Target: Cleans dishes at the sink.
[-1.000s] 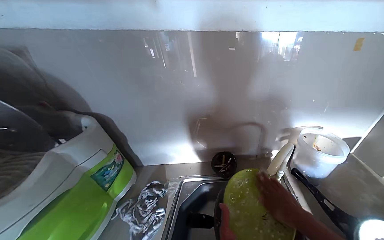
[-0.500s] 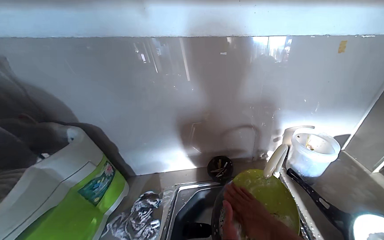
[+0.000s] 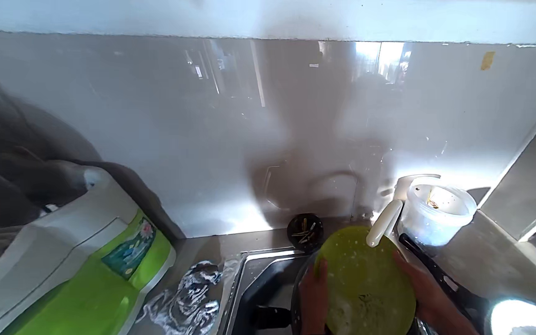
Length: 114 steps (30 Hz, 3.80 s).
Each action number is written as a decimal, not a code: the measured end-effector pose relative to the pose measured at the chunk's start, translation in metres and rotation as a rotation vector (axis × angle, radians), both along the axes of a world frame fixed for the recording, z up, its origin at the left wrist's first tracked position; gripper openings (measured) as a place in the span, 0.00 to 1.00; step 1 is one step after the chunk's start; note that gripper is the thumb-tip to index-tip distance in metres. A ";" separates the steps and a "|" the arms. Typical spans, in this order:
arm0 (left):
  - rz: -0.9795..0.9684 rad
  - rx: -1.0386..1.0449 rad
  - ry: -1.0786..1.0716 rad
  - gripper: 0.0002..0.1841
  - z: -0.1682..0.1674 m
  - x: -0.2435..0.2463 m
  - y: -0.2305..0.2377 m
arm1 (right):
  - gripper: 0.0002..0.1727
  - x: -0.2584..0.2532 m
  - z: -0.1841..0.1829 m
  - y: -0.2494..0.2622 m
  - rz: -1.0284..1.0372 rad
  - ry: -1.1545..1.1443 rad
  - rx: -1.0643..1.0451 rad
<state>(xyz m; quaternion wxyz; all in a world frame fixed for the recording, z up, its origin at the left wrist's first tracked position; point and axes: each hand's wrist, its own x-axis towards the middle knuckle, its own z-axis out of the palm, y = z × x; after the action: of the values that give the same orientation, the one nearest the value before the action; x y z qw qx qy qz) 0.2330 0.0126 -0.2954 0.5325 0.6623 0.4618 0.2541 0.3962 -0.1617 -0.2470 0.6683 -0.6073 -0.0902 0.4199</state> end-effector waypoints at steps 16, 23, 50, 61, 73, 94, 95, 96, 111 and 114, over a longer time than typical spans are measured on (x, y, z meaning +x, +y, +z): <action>-0.594 0.987 0.416 0.41 -0.008 0.034 -0.002 | 0.30 -0.047 -0.029 -0.011 -0.276 -0.078 0.144; -0.833 1.101 0.119 0.24 0.018 0.095 0.003 | 0.15 -0.058 -0.026 -0.012 -0.205 -0.038 0.089; 0.296 -0.291 -0.540 0.34 0.021 -0.022 -0.069 | 0.39 -0.033 -0.045 0.108 0.079 -1.429 -0.585; 0.199 -0.574 -0.767 0.41 -0.004 -0.020 -0.073 | 0.39 -0.009 -0.046 0.059 0.650 -1.628 -0.416; 0.093 -0.559 -0.704 0.41 -0.019 -0.009 -0.074 | 0.34 -0.034 -0.061 0.064 0.738 -1.665 -0.087; 0.275 -1.074 -0.904 0.12 -0.001 0.050 -0.130 | 0.19 -0.041 0.006 0.005 -0.327 -1.040 -0.351; 0.243 -1.054 -0.889 0.12 -0.008 0.048 -0.122 | 0.19 -0.038 0.010 -0.003 -0.296 -1.032 -0.377; 0.177 -0.973 -0.837 0.15 -0.016 0.041 -0.107 | 0.20 -0.034 0.014 -0.015 -0.252 -0.997 -0.396; -1.693 0.903 0.595 0.10 0.092 0.138 -0.014 | 0.22 -0.022 -0.039 -0.014 0.120 -0.506 -0.191; -1.508 0.772 0.388 0.15 0.090 0.132 0.004 | 0.19 -0.017 -0.027 -0.027 0.012 -0.438 -0.121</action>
<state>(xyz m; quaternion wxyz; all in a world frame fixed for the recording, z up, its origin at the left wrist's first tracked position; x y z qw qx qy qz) 0.3653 0.0167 -0.2051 0.2090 0.9575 -0.1361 -0.1448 0.3789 -0.1886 -0.2744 0.5925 -0.7226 -0.2114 0.2865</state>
